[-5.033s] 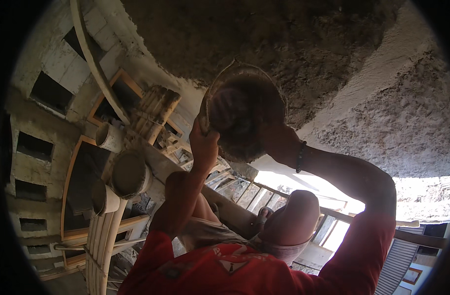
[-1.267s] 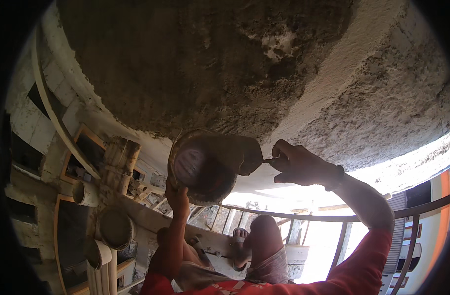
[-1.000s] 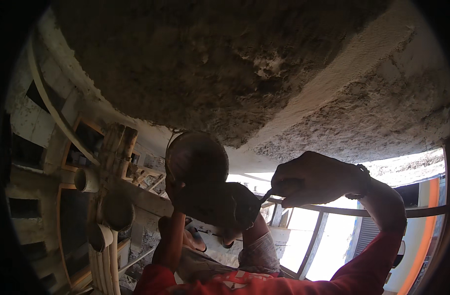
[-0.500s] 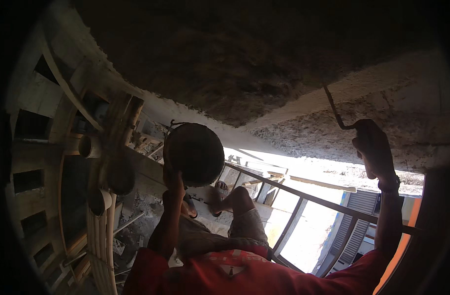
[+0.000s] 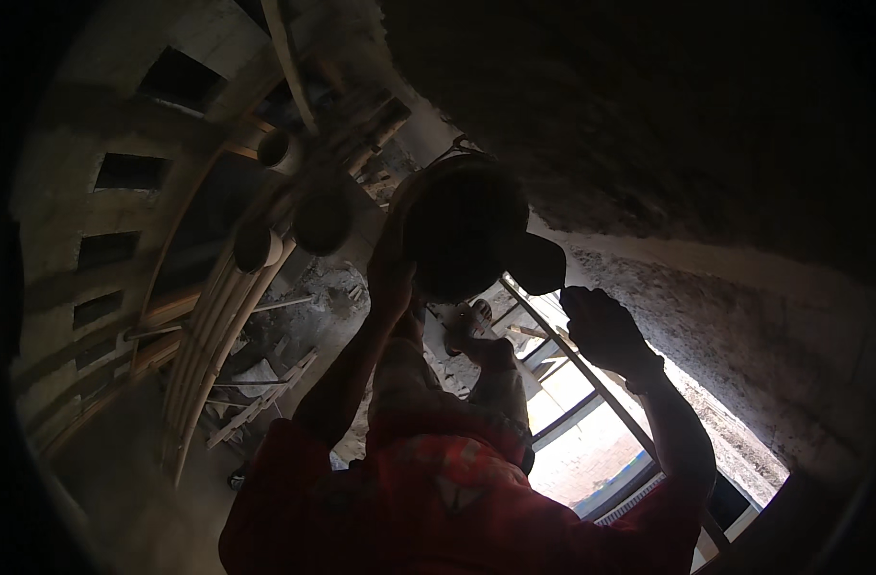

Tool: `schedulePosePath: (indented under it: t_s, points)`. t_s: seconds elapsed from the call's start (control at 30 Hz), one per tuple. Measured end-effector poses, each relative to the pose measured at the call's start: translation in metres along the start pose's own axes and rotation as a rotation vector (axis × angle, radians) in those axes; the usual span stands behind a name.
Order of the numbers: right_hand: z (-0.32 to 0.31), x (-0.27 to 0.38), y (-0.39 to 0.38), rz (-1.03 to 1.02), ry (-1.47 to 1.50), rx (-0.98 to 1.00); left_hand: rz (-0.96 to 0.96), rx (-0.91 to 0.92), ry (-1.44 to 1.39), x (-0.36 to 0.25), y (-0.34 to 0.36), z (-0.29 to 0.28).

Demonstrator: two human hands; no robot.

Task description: The person applies plaster to a rough wall using a trowel, scooping material from a bucket and smoothing it onto the surface while positioned on a scaffold.

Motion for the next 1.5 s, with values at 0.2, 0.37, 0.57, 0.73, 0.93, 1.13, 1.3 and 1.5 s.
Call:
schedulePosePath:
  t_s: [0.2, 0.37, 0.57, 0.73, 0.93, 1.13, 1.3, 1.5]
  points:
    - [-0.071, 0.053, 0.063, -0.049, -0.404, -0.139, 0.03, 0.009, 0.092, -0.057, 0.009, -0.04]
    - [-0.023, 0.05, 0.109, -0.103, -0.358, 0.019, 0.005, -0.108, 0.046, -0.054, 0.007, -0.067]
    - [0.036, 0.065, 0.11, 0.081, 0.688, 0.541, 0.16, -0.176, 0.049, -0.089, 0.002, -0.095]
    - [0.039, 0.107, 0.098, 0.036, 0.934, 0.456, 0.209, -0.209, 0.175, -0.099, 0.007, -0.108]
    - [0.022, 0.12, 0.09, -0.116, 0.902, 0.284, -0.139, -0.141, -0.227, -0.103, 0.015, -0.115]
    - [-0.062, 0.121, 0.048, -0.106, 0.468, 0.041, 0.061, -0.458, -0.518, -0.052, -0.001, -0.173]
    - [-0.102, 0.113, 0.023, -0.021, 0.261, 0.169, -0.11, -0.569, -0.52, -0.001, -0.046, -0.207]
    - [-0.085, 0.141, -0.002, -0.415, 0.483, 0.413, -0.313, -0.717, -0.468, 0.062, -0.121, -0.231]
Point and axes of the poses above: each hand's wrist, its own y-axis towards the middle knuckle, its own z-axis out of the palm, x = y × z, the point moved 9 cm from there along y, towards the middle knuckle, and after that the axes turned 8 degrees about x, right-handed, at the moved point
